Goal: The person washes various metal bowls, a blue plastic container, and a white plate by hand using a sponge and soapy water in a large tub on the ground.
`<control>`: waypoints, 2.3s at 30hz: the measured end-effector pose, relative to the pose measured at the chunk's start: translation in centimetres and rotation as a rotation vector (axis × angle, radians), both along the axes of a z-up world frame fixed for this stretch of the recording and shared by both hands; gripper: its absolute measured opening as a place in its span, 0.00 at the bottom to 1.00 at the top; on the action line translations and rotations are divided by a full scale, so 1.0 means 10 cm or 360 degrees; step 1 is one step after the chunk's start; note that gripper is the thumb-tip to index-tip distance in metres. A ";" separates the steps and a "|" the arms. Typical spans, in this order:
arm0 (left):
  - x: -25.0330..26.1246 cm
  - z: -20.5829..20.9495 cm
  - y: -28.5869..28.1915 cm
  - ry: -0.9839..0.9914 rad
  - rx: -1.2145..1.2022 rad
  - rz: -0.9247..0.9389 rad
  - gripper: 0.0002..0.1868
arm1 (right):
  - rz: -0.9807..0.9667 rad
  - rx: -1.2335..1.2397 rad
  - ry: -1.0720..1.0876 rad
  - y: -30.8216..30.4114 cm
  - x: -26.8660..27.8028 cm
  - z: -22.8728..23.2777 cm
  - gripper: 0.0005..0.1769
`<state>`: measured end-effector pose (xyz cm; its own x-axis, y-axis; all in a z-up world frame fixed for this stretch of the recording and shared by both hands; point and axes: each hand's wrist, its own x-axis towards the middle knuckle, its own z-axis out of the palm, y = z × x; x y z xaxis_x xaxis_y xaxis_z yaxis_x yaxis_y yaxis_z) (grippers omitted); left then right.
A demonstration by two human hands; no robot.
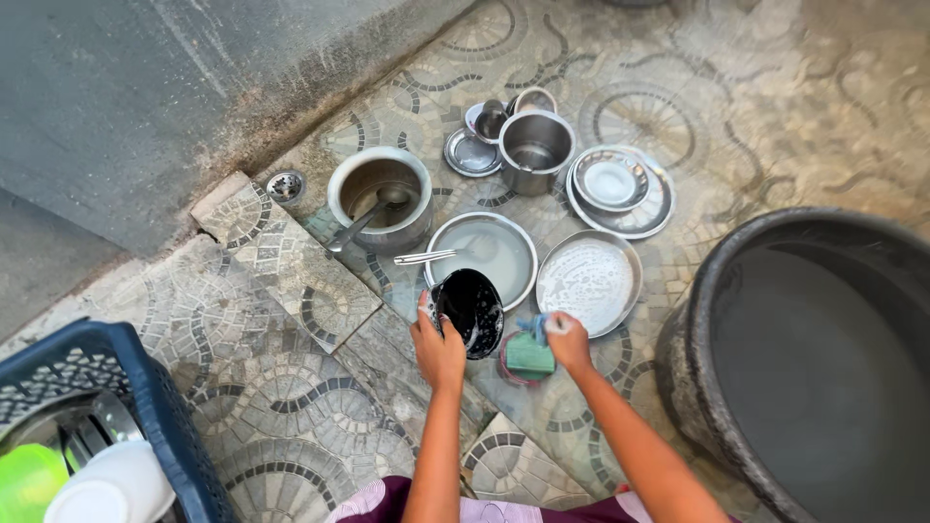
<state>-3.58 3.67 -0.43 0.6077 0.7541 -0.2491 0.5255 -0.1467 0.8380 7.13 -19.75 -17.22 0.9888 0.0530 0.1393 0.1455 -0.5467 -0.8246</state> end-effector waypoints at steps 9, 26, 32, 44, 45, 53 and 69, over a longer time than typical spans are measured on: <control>-0.05 0.34 -0.44 -0.0670 0.0089 -0.0261 0.25 | 0.0833 0.0094 0.0089 0.26 -0.50 1.64 0.28; -0.28 1.31 -0.81 -0.1178 0.0110 -0.0398 0.21 | 0.1145 -0.0834 -0.0310 0.15 -1.17 2.66 0.42; -0.12 1.14 -0.53 -0.0789 0.0061 -0.0743 0.30 | 0.1790 -0.1496 -0.1121 -0.33 -0.35 2.79 0.15; -0.14 0.69 -1.05 -0.1213 -0.0291 -0.0717 0.48 | 0.1519 -0.0966 -0.0796 -0.36 -0.56 2.43 0.27; -0.15 0.71 -1.00 -0.1169 -0.0292 -0.0744 0.50 | 0.1549 -0.1248 -0.0749 -0.43 -0.42 2.47 0.28; -0.14 0.87 -0.94 -0.1024 -0.0139 -0.0893 0.52 | 0.0713 -0.1610 -0.1641 -0.35 -0.35 2.80 0.33; -0.06 0.88 -0.93 -0.0943 -0.0609 -0.0597 0.53 | 0.1171 -0.1327 -0.1490 -0.41 -0.41 2.67 0.21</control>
